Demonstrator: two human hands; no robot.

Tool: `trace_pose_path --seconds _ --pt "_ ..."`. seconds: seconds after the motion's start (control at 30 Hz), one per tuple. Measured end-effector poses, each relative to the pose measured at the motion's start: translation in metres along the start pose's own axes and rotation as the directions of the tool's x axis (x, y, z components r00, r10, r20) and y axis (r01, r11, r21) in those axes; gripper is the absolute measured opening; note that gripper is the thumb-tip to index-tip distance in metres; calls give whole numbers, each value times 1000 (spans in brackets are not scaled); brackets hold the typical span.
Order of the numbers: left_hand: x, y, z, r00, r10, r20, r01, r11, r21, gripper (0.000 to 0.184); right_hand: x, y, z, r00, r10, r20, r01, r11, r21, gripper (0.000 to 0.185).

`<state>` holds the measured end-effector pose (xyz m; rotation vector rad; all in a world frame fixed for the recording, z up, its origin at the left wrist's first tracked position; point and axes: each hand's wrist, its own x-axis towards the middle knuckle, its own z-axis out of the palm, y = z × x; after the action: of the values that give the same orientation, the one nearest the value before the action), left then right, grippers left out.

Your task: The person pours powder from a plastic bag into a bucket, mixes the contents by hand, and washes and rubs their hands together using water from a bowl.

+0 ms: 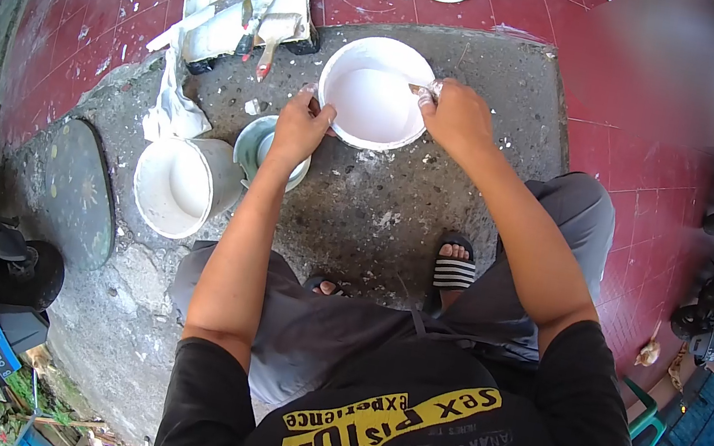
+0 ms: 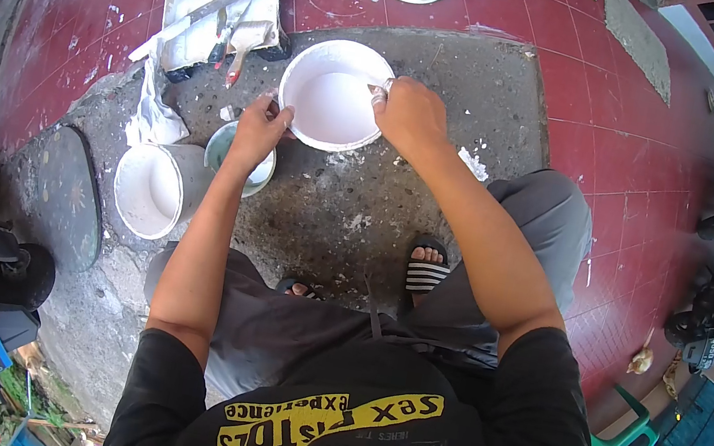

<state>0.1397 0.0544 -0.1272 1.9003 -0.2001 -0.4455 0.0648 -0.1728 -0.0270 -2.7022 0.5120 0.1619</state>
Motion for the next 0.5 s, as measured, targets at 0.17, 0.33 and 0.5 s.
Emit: trace_pose_path --seconds 0.17,0.33,0.5 --pt "-12 32 -9 999 -22 -29 26 987 156 26 1 8 5 999 -49 11 50 997 -51 27" --pt "-27 58 -16 960 278 -31 -251 905 345 42 -2 1 10 992 -125 34 128 985 -112 23" --pt "-41 69 -8 947 313 66 -317 888 332 45 -5 3 39 969 -231 92 244 955 -169 21"
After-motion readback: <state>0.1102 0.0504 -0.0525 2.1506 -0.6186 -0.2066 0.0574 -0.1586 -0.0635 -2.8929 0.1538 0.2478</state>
